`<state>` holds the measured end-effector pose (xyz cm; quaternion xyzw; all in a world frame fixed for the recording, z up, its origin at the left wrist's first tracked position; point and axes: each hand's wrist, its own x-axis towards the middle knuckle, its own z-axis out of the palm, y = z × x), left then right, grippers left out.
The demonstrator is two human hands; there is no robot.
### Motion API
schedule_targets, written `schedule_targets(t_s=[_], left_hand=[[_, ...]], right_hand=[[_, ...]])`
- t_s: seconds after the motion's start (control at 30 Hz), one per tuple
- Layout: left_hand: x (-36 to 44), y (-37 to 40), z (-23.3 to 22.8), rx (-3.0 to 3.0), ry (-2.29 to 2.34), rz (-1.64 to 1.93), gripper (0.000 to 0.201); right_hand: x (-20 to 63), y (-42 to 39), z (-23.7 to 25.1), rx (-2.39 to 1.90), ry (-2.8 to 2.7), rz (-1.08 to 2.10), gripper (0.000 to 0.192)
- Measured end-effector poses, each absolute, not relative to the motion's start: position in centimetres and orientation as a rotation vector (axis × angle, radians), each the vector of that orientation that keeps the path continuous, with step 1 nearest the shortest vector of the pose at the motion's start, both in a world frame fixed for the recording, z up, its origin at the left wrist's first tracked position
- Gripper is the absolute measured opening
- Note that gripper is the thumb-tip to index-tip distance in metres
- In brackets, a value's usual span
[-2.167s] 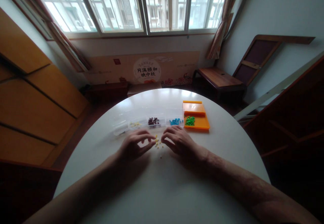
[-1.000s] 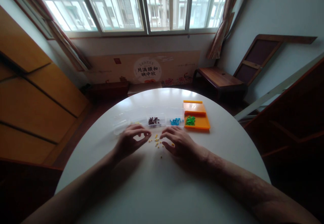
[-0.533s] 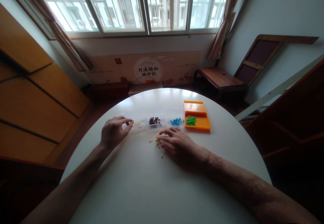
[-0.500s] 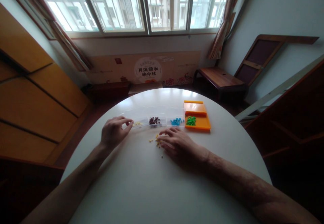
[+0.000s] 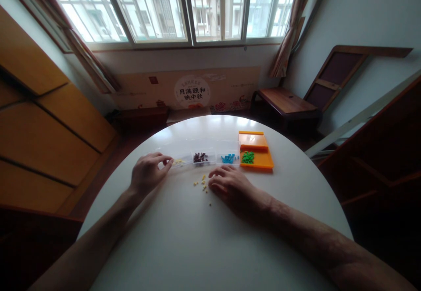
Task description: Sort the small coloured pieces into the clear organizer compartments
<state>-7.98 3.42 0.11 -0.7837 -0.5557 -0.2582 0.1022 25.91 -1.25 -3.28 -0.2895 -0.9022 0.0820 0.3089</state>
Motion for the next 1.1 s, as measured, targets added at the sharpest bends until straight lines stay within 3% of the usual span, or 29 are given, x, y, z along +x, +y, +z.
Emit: schedule_targets(t_s=[1.1], left_hand=[[-7.78, 3.2, 0.38, -2.327, -1.625, -0.797, 0.023]], right_hand=[[25.85, -1.35, -2.47, -0.723, -2.394, 0.248, 0.007]])
